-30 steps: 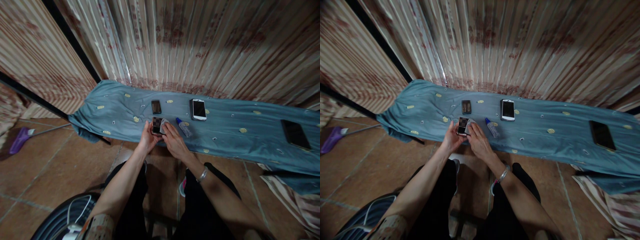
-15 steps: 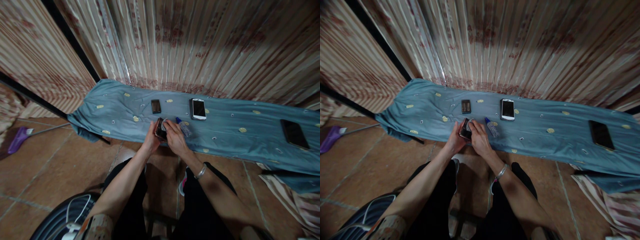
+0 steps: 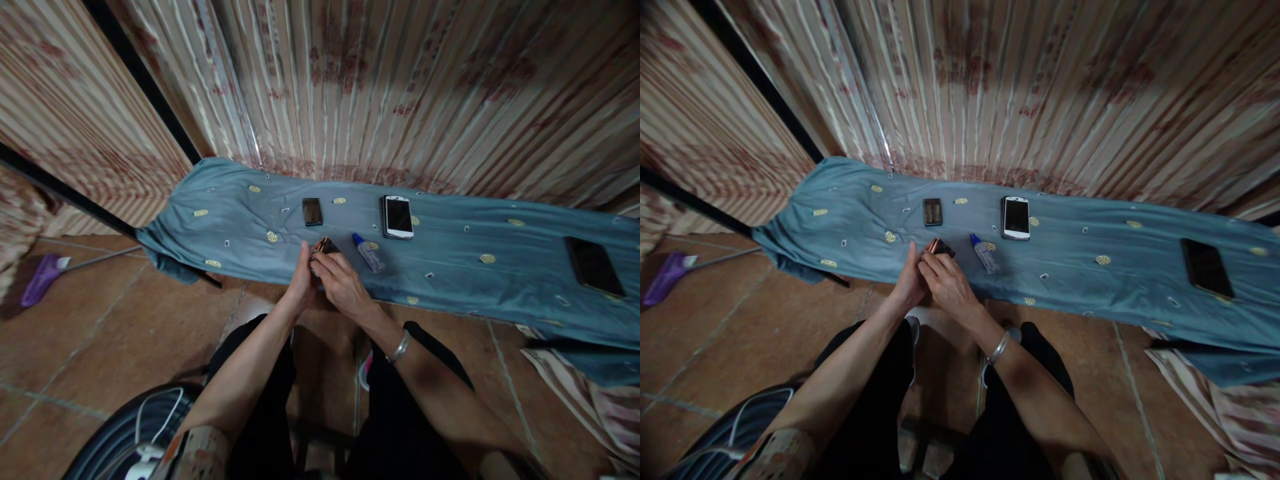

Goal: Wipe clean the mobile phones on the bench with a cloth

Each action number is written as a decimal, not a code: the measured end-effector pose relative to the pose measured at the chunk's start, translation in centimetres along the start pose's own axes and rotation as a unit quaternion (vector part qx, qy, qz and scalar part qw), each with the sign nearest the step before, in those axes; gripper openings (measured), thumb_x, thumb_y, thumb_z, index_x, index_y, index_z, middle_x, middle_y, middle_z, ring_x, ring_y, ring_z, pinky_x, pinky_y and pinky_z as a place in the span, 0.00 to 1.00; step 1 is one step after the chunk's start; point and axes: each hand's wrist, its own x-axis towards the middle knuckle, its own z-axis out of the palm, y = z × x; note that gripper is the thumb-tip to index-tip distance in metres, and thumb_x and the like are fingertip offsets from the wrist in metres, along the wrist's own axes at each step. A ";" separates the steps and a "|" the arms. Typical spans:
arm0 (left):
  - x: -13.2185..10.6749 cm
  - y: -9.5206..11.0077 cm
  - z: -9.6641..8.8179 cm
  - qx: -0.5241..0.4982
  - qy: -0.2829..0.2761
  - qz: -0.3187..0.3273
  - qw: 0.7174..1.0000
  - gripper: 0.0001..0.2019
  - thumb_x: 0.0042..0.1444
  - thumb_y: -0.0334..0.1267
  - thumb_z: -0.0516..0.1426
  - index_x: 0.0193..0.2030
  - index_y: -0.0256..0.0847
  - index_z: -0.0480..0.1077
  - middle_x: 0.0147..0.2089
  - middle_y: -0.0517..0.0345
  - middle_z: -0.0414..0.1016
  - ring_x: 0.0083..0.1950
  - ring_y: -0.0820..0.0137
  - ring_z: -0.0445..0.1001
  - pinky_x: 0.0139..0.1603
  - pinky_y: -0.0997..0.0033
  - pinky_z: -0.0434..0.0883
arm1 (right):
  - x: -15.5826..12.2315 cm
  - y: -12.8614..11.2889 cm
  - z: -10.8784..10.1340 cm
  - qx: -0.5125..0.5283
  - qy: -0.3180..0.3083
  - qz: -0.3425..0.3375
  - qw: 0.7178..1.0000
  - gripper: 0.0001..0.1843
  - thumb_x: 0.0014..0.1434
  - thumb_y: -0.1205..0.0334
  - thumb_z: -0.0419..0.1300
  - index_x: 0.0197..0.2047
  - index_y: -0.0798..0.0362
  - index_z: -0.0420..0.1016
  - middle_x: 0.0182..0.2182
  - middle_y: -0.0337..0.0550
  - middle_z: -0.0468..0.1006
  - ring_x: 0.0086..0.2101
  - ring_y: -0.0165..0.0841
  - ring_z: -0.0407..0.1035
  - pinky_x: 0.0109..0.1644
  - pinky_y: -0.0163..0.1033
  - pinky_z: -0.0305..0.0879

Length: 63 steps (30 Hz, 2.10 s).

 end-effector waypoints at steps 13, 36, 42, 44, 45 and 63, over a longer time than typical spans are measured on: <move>-0.8 -0.5 1.5 0.036 0.012 -0.011 0.999 0.24 0.71 0.48 0.44 0.51 0.38 0.76 0.42 0.52 0.81 0.46 0.64 0.78 0.45 0.66 0.74 | 0.5 3.0 -1.4 0.003 0.038 0.082 0.996 0.24 0.67 0.71 0.46 0.58 0.52 0.77 0.59 0.48 0.77 0.54 0.44 0.67 0.64 0.52 0.64; -0.1 0.7 0.0 -0.035 0.027 -0.043 0.998 0.17 0.70 0.44 0.47 0.53 0.41 0.73 0.35 0.55 0.80 0.32 0.67 0.76 0.33 0.67 0.72 | -0.1 6.0 -0.1 0.153 0.105 0.296 0.937 0.22 0.58 0.67 0.54 0.52 0.47 0.82 0.47 0.44 0.85 0.46 0.41 0.79 0.54 0.47 0.73; 0.4 0.9 -0.6 -0.057 0.037 -0.052 0.996 0.18 0.69 0.46 0.47 0.54 0.41 0.73 0.37 0.53 0.81 0.35 0.65 0.77 0.39 0.62 0.74 | 0.1 5.5 0.1 0.177 0.097 0.310 0.929 0.21 0.59 0.66 0.56 0.52 0.46 0.82 0.47 0.43 0.85 0.47 0.42 0.78 0.56 0.48 0.72; 0.5 1.0 -0.6 -0.054 0.041 -0.051 0.996 0.18 0.69 0.46 0.48 0.54 0.41 0.73 0.37 0.53 0.81 0.35 0.65 0.77 0.40 0.62 0.74 | 0.1 5.4 0.1 0.185 0.097 0.306 0.929 0.20 0.59 0.65 0.56 0.52 0.46 0.82 0.46 0.42 0.85 0.46 0.43 0.78 0.56 0.48 0.72; 0.5 1.1 -0.6 -0.053 0.043 -0.048 0.997 0.18 0.68 0.47 0.48 0.54 0.41 0.73 0.37 0.53 0.81 0.35 0.65 0.77 0.40 0.62 0.74 | 0.1 5.3 0.1 0.187 0.097 0.304 0.929 0.20 0.59 0.66 0.57 0.51 0.46 0.82 0.46 0.42 0.85 0.46 0.43 0.78 0.56 0.49 0.72; 0.4 3.0 0.4 -0.088 0.129 -0.022 0.987 0.22 0.71 0.42 0.43 0.61 0.34 0.69 0.34 0.53 0.80 0.33 0.65 0.76 0.46 0.58 0.74 | -0.2 4.1 1.6 0.314 0.066 0.315 0.893 0.21 0.54 0.67 0.54 0.45 0.47 0.84 0.37 0.37 0.85 0.38 0.37 0.78 0.48 0.42 0.73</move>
